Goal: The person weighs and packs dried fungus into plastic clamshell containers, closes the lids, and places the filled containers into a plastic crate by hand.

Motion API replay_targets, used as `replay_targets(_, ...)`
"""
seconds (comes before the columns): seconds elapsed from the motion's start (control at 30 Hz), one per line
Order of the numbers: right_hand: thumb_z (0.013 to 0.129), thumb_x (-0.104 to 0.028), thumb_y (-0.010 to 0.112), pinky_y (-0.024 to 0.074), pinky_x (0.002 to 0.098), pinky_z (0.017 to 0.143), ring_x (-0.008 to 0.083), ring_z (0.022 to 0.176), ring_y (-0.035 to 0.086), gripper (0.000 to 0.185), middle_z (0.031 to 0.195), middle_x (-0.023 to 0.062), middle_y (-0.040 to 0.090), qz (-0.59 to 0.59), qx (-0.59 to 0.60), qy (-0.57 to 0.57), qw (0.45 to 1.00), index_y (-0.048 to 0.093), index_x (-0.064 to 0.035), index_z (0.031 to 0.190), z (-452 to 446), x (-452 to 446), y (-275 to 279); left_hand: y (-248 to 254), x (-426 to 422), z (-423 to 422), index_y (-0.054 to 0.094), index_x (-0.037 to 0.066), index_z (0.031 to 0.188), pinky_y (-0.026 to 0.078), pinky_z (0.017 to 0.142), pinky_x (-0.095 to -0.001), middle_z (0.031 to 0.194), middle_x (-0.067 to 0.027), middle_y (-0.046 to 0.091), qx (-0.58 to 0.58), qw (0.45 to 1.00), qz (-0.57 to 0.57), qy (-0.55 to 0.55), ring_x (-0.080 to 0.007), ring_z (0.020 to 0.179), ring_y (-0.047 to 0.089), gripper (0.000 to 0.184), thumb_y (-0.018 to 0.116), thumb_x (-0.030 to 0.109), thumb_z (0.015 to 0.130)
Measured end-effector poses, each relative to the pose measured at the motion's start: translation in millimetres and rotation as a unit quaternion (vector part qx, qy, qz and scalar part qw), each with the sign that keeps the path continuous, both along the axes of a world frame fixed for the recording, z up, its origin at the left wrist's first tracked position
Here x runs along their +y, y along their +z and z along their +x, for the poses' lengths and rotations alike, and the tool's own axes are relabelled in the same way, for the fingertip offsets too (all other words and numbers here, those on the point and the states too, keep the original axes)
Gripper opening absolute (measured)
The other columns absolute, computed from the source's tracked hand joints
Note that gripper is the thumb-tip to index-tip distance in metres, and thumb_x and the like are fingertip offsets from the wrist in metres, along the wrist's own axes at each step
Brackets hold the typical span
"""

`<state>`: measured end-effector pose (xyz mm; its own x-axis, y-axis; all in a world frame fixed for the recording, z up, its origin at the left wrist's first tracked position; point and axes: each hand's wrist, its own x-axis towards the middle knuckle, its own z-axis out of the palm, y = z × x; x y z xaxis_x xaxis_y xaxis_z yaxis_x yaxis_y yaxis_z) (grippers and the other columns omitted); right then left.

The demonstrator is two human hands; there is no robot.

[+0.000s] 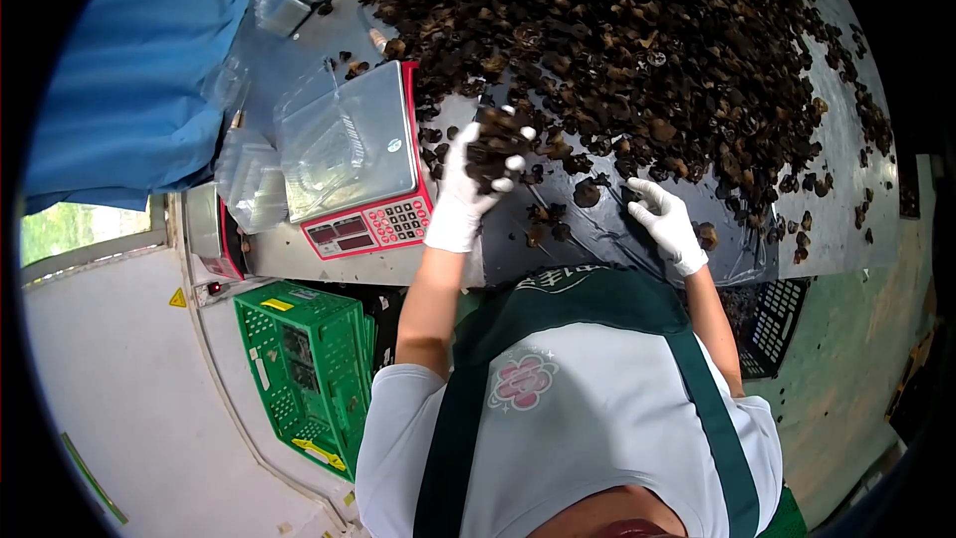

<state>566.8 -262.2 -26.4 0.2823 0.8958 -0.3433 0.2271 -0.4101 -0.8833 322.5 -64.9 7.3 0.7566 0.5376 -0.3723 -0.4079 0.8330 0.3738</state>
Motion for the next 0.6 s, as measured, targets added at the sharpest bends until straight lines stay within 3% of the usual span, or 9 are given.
replay_targets(0.13, 0.085, -0.011, 0.065, 0.0463, 0.0254, 0.081, 0.0091, 0.082, 0.053, 0.039, 0.103, 0.0011, 0.064, 0.002, -0.016, 0.005, 1.0, 0.058, -0.0049, 0.122, 2.1, -2.2, -0.7, 41.0, 39.1, -53.1, 0.051, 0.008, 0.125, 0.049, 0.041, -0.0229, 0.108, -0.0134, 0.063, 0.154, 0.964, 0.184, 0.118, -0.0183, 0.074, 0.061, 0.052, 0.058, 0.042, 0.086)
replay_targets(0.2, 0.085, -0.012, 0.065, 0.0463, 0.0253, 0.081, 0.009, 0.082, 0.053, 0.038, 0.103, 0.001, 0.065, 0.0, -0.015, 0.006, 1.0, 0.059, -0.0055, 0.122, 3.7, -2.4, -1.4, 67.5, 60.2, -88.0, 0.055, 0.005, 0.121, 0.052, 0.051, -0.0243, 0.104, -0.0121, 0.066, 0.208, 0.914, 0.292, 0.189, -0.0159, 0.078, 0.063, 0.054, 0.061, 0.043, 0.084)
replay_targets(0.27, 0.085, -0.012, 0.065, 0.0464, 0.0253, 0.081, 0.009, 0.081, 0.053, 0.038, 0.102, 0.0008, 0.065, -0.002, -0.014, 0.006, 1.0, 0.059, -0.006, 0.122, 3.9, -1.4, -0.3, 76.3, 82.8, -120.3, 0.059, 0.006, 0.115, 0.05, 0.056, -0.0252, 0.096, -0.0068, 0.066, 0.268, 0.841, 0.341, 0.324, -0.0135, 0.072, 0.062, 0.042, 0.065, 0.034, 0.084)
replay_targets(0.33, 0.084, -0.013, 0.064, 0.0478, 0.026, 0.069, 0.0109, 0.07, 0.056, 0.035, 0.083, 0.0059, 0.065, 0.028, -0.054, 0.011, 0.998, 0.061, -0.0048, 0.117, 2.3, 0.5, 2.7, 83.1, 98.1, -152.4, 0.061, 0.005, 0.114, 0.049, 0.062, -0.0259, 0.094, -0.0044, 0.065, 0.355, 0.716, 0.462, 0.384, -0.0123, 0.074, 0.06, 0.037, 0.069, 0.023, 0.083)
replay_targets(0.37, 0.084, -0.013, 0.064, 0.0478, 0.026, 0.069, 0.0109, 0.07, 0.056, 0.035, 0.083, 0.0059, 0.065, 0.028, -0.052, 0.011, 0.998, 0.061, -0.0048, 0.117, 1.4, 1.4, 1.7, 81.1, 103.7, -166.0, 0.06, 0.005, 0.116, 0.048, 0.062, -0.0251, 0.094, -0.0036, 0.065, 0.383, 0.695, 0.464, 0.393, -0.0103, 0.074, 0.059, 0.037, 0.069, 0.016, 0.082)
replay_targets(0.47, 0.084, -0.015, 0.065, 0.0476, 0.0257, 0.068, 0.0109, 0.067, 0.056, 0.034, 0.078, 0.0065, 0.064, 0.036, -0.07, 0.021, 0.997, 0.061, -0.0043, 0.116, -2.2, 7.4, -1.8, 69.2, 104.7, -184.2, 0.059, 0.005, 0.12, 0.049, 0.079, -0.0282, 0.105, -0.0078, 0.064, 0.521, 0.593, 0.547, 0.278, -0.0157, 0.091, 0.06, 0.046, 0.075, 0.019, 0.079)
replay_targets(0.5, 0.084, -0.016, 0.065, 0.0479, 0.0258, 0.068, 0.0106, 0.067, 0.056, 0.034, 0.078, 0.0069, 0.064, 0.036, -0.076, 0.027, 0.996, 0.062, -0.0041, 0.115, -4.1, 10.2, -2.7, 52.5, 111.4, -200.0, 0.057, 0.006, 0.123, 0.043, 0.093, -0.0322, 0.116, -0.0105, 0.06, 0.585, 0.496, 0.6, 0.229, -0.021, 0.106, 0.056, 0.056, 0.079, 0.024, 0.075)
replay_targets(0.53, 0.084, -0.017, 0.065, 0.0482, 0.0259, 0.068, 0.0103, 0.066, 0.056, 0.034, 0.079, 0.0074, 0.065, 0.036, -0.081, 0.033, 0.995, 0.062, -0.0038, 0.115, -6.3, 12.6, -2.7, 48.6, 110.6, -202.2, 0.056, 0.007, 0.125, 0.039, 0.099, -0.0356, 0.124, -0.013, 0.056, 0.64, 0.457, 0.597, 0.157, -0.0259, 0.114, 0.052, 0.063, 0.08, 0.028, 0.071)
replay_targets(0.6, 0.083, -0.019, 0.065, 0.0496, 0.0265, 0.068, 0.0121, 0.065, 0.059, 0.034, 0.087, 0.0093, 0.068, 0.052, -0.085, 0.033, 0.994, 0.063, -0.0036, 0.113, -13.7, 20.6, 0.4, 38.0, 105.2, -196.0, 0.056, 0.006, 0.125, 0.039, 0.1, -0.0379, 0.125, -0.0149, 0.055, 0.683, 0.389, 0.601, 0.144, -0.0297, 0.115, 0.052, 0.067, 0.082, 0.032, 0.069)
